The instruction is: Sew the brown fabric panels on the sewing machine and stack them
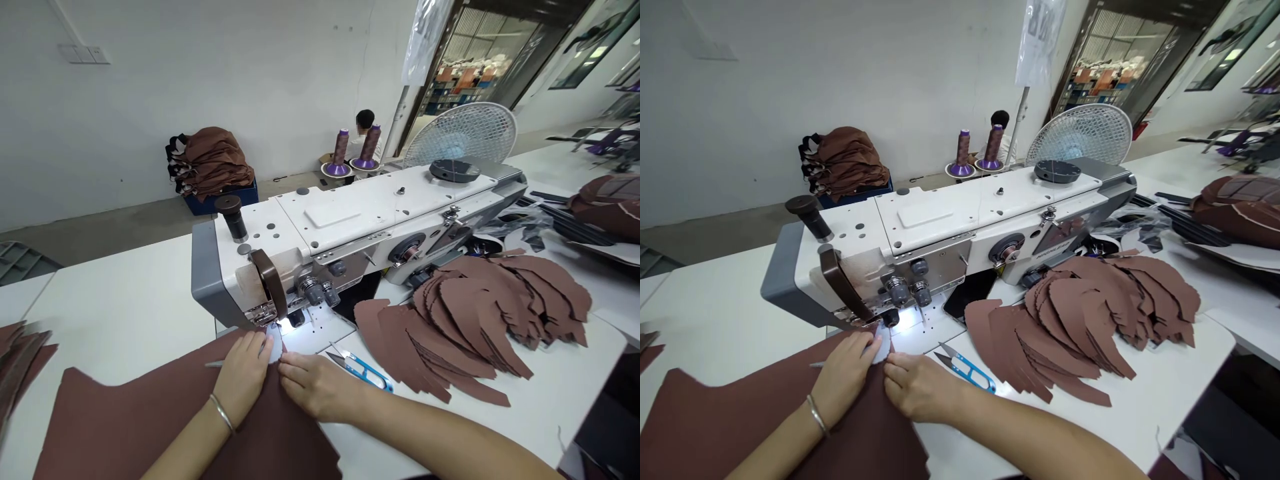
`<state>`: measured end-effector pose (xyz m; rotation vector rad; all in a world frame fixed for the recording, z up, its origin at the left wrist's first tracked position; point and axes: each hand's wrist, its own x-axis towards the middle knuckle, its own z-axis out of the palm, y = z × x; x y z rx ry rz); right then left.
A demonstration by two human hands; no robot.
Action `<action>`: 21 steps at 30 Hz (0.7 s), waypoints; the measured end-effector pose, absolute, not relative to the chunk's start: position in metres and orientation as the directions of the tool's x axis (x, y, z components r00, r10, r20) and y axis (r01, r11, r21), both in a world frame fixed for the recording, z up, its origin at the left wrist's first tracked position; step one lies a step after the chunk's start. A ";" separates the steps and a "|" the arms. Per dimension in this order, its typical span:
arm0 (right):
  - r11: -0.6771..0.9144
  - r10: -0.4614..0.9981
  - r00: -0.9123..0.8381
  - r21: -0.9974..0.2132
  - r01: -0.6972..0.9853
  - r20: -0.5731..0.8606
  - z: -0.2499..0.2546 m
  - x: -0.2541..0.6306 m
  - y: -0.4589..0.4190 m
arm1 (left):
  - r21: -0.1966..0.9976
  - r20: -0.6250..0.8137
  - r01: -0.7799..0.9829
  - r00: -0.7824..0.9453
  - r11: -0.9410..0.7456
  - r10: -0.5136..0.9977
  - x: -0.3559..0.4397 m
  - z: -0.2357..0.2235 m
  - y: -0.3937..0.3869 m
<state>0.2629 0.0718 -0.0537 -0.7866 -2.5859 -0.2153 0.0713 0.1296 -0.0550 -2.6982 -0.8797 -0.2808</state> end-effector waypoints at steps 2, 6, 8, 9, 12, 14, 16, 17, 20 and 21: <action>0.822 0.479 -0.734 0.046 0.567 0.481 -0.054 0.262 0.071 | -0.206 0.280 0.583 0.805 -0.786 0.524 0.069 -0.054 0.134; 0.827 0.450 -0.724 0.063 0.559 0.523 -0.054 0.260 0.073 | -0.238 0.284 0.564 0.819 -0.791 0.499 0.065 -0.054 0.142; 0.827 0.452 -0.725 0.062 0.559 0.519 -0.054 0.259 0.074 | -0.255 0.284 0.558 0.824 -0.790 0.490 0.064 -0.054 0.145; 0.825 0.457 -0.726 0.061 0.563 0.514 -0.054 0.259 0.074 | -0.258 0.283 0.557 0.825 -0.790 0.489 0.063 -0.054 0.146; 0.822 0.468 -0.733 0.063 0.566 0.494 -0.056 0.259 0.074 | -0.266 0.305 0.531 0.838 -0.804 0.453 0.062 -0.056 0.150; 0.818 0.474 -0.735 0.066 0.571 0.485 -0.058 0.260 0.075 | -0.277 0.326 0.500 0.852 -0.821 0.409 0.061 -0.057 0.154; 0.814 0.479 -0.737 0.074 0.576 0.477 -0.061 0.260 0.076 | -0.276 0.326 0.476 0.864 -0.835 0.385 0.060 -0.057 0.156; 0.811 0.482 -0.738 0.078 0.580 0.472 -0.062 0.260 0.077 | -0.267 0.309 0.472 0.868 -0.840 0.390 0.060 -0.056 0.157; 0.808 0.485 -0.739 0.084 0.583 0.467 -0.066 0.260 0.080 | -0.202 0.208 0.493 0.866 -0.846 0.455 0.062 -0.052 0.159; 0.807 0.485 -0.737 0.083 0.584 0.470 -0.067 0.260 0.081 | -0.179 0.171 0.504 0.862 -0.845 0.477 0.063 -0.050 0.159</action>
